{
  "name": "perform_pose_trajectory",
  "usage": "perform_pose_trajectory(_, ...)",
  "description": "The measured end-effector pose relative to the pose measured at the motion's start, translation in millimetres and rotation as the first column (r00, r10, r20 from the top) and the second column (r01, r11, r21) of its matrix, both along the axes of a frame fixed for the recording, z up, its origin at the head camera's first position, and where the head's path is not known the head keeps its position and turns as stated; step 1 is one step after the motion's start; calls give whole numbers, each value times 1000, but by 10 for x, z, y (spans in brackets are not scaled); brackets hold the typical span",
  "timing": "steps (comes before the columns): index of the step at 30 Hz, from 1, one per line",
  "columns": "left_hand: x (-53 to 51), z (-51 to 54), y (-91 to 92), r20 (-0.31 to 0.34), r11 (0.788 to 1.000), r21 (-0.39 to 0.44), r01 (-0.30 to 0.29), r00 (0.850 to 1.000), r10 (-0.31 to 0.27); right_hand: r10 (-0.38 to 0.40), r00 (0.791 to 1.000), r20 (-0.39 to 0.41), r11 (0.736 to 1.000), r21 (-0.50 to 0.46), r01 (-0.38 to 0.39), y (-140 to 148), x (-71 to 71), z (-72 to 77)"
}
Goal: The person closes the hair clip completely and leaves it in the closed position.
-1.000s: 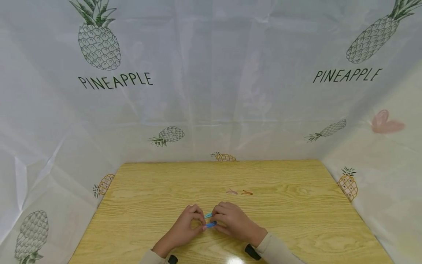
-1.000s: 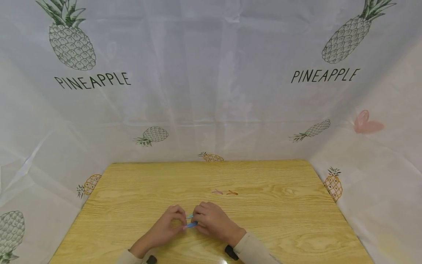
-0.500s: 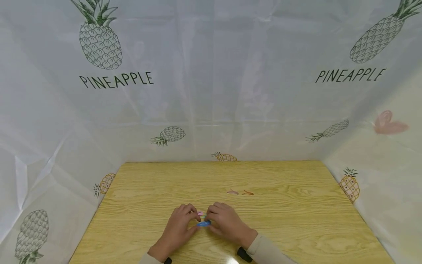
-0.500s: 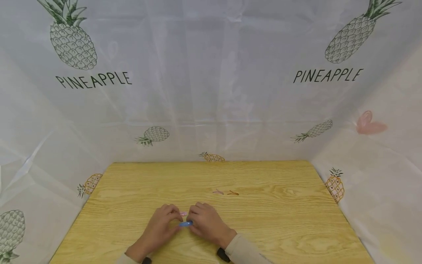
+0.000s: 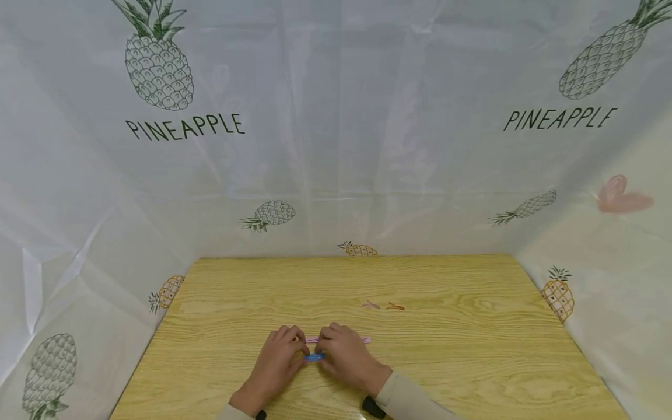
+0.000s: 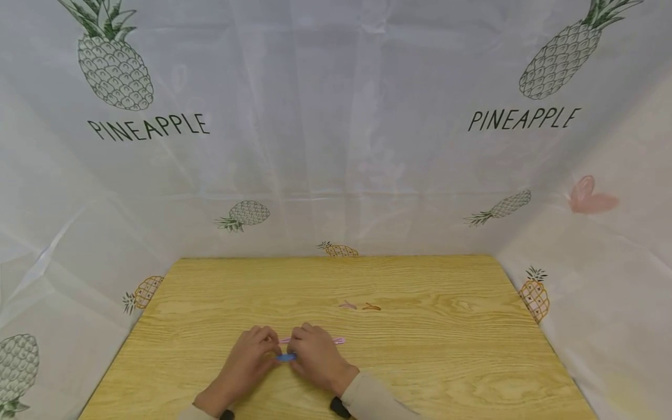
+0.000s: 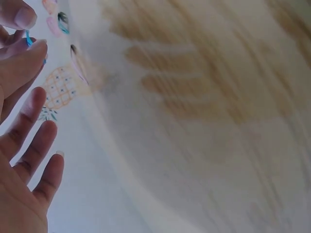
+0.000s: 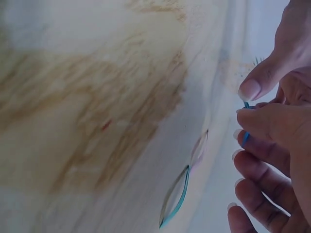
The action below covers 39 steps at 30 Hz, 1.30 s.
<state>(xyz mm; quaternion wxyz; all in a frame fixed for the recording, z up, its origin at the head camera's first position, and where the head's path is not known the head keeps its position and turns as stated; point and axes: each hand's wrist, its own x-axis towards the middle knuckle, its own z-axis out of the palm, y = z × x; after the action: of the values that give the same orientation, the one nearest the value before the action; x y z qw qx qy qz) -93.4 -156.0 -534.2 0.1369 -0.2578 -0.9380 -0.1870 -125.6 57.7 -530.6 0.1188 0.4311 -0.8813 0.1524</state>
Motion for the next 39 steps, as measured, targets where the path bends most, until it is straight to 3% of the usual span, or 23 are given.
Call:
perform_pose_trajectory(11,-42,-35,-41,46,1000,-23,1,999,0,-45,999,-18,997,58,46,-113,-37,-59)
perform_pose_trajectory(18,-78,-69,-47,89,998,-67,-2,996,8,-57,996,-71,994,87,63,-142,-39,-73)
perform_pose_trajectory(29,-77,-49,-24,51,997,-73,-8,999,12,-94,995,-34,985,144,98,-171,-21,-42)
perform_pose_trajectory(34,-67,-39,-17,73,996,-87,-12,997,18,-87,996,-34,987,130,91,-156,-14,-53)
perform_pose_trajectory(39,-55,-27,-18,85,994,-107,-23,996,33,-104,994,17,990,99,101,-84,-10,-13)
